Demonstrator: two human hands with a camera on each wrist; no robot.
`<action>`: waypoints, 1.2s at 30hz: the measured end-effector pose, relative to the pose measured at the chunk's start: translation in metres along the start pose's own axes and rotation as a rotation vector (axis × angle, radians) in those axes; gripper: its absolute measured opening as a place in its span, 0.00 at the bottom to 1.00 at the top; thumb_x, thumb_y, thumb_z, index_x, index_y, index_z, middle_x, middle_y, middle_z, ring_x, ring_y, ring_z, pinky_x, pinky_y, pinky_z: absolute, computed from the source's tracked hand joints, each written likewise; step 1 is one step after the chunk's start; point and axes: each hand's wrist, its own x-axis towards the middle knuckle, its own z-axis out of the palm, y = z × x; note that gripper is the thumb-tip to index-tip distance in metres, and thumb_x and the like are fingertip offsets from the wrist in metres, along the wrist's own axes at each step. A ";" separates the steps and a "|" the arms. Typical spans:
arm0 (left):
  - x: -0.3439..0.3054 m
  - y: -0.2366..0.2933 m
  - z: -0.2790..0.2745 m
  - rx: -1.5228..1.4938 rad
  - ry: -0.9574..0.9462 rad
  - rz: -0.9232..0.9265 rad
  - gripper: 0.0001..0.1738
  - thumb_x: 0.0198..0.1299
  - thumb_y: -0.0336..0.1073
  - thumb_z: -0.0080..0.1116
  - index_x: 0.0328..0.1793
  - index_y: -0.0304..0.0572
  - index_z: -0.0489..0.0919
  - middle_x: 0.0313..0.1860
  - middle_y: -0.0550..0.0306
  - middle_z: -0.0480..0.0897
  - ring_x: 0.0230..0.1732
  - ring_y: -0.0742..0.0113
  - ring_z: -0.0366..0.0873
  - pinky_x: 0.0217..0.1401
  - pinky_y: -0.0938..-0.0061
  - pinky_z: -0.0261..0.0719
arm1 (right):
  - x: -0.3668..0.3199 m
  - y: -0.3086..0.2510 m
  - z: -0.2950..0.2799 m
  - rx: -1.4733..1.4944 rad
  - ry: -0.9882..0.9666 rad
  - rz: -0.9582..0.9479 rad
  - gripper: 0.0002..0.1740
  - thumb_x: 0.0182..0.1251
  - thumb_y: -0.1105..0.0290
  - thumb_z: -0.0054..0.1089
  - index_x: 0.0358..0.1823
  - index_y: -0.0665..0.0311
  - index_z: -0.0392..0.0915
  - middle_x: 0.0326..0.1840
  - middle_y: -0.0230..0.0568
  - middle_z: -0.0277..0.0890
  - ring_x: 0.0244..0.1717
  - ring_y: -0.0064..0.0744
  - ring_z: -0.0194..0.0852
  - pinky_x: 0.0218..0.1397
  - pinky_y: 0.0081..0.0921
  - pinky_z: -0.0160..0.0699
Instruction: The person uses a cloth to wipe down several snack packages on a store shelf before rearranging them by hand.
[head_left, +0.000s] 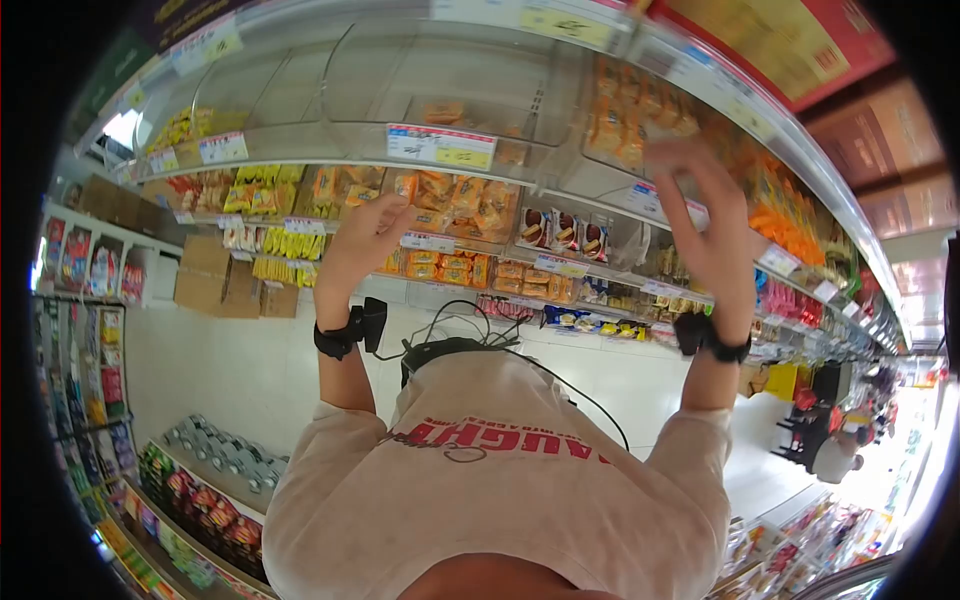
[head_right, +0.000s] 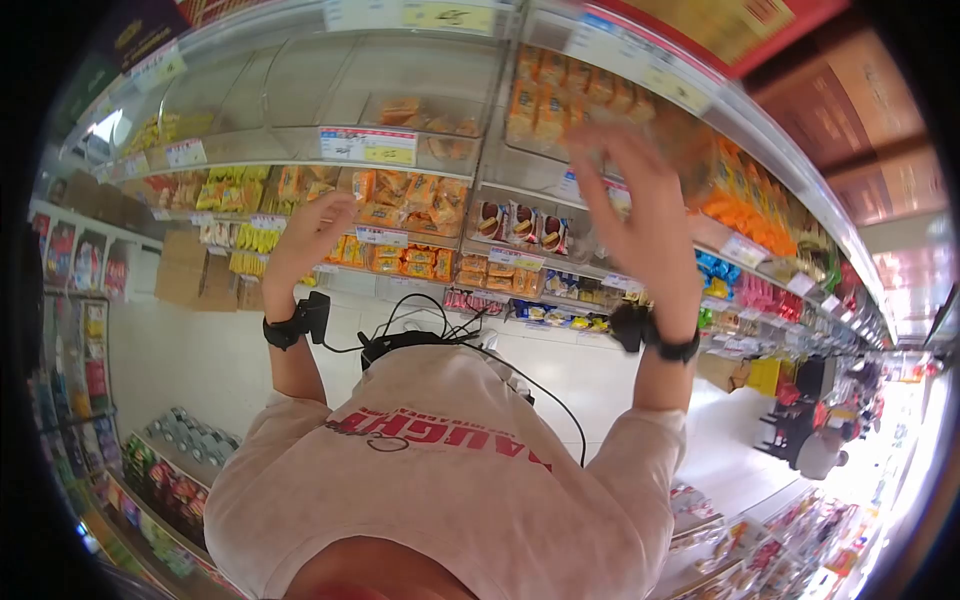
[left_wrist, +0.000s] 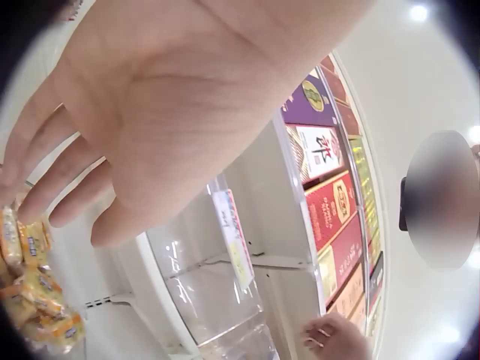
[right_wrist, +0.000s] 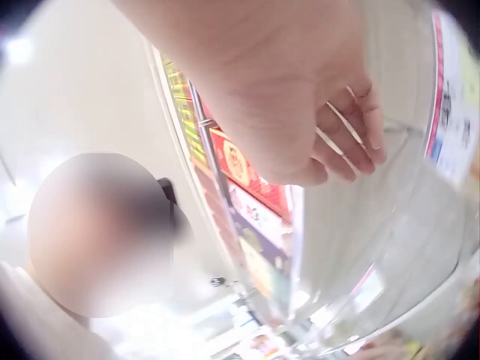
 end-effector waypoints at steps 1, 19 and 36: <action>0.000 -0.011 -0.002 -0.036 0.023 -0.007 0.19 0.72 0.41 0.61 0.56 0.29 0.83 0.44 0.45 0.89 0.47 0.59 0.88 0.53 0.69 0.83 | -0.008 -0.022 0.003 0.130 -0.038 0.042 0.10 0.70 0.74 0.64 0.51 0.67 0.83 0.49 0.49 0.86 0.50 0.47 0.85 0.55 0.36 0.82; -0.006 -0.125 0.054 -0.282 0.242 -0.067 0.16 0.67 0.33 0.59 0.53 0.25 0.84 0.39 0.47 0.89 0.41 0.62 0.88 0.47 0.70 0.83 | -0.014 0.061 0.330 -0.286 -0.450 0.227 0.39 0.67 0.68 0.68 0.79 0.40 0.66 0.57 0.54 0.79 0.51 0.53 0.85 0.52 0.46 0.86; -0.010 -0.091 0.057 -0.992 0.074 -0.398 0.35 0.68 0.48 0.69 0.70 0.27 0.74 0.54 0.53 0.85 0.48 0.69 0.86 0.51 0.73 0.87 | -0.029 -0.006 0.263 0.533 -0.382 0.049 0.31 0.69 0.79 0.64 0.73 0.58 0.75 0.56 0.52 0.83 0.48 0.43 0.82 0.51 0.36 0.83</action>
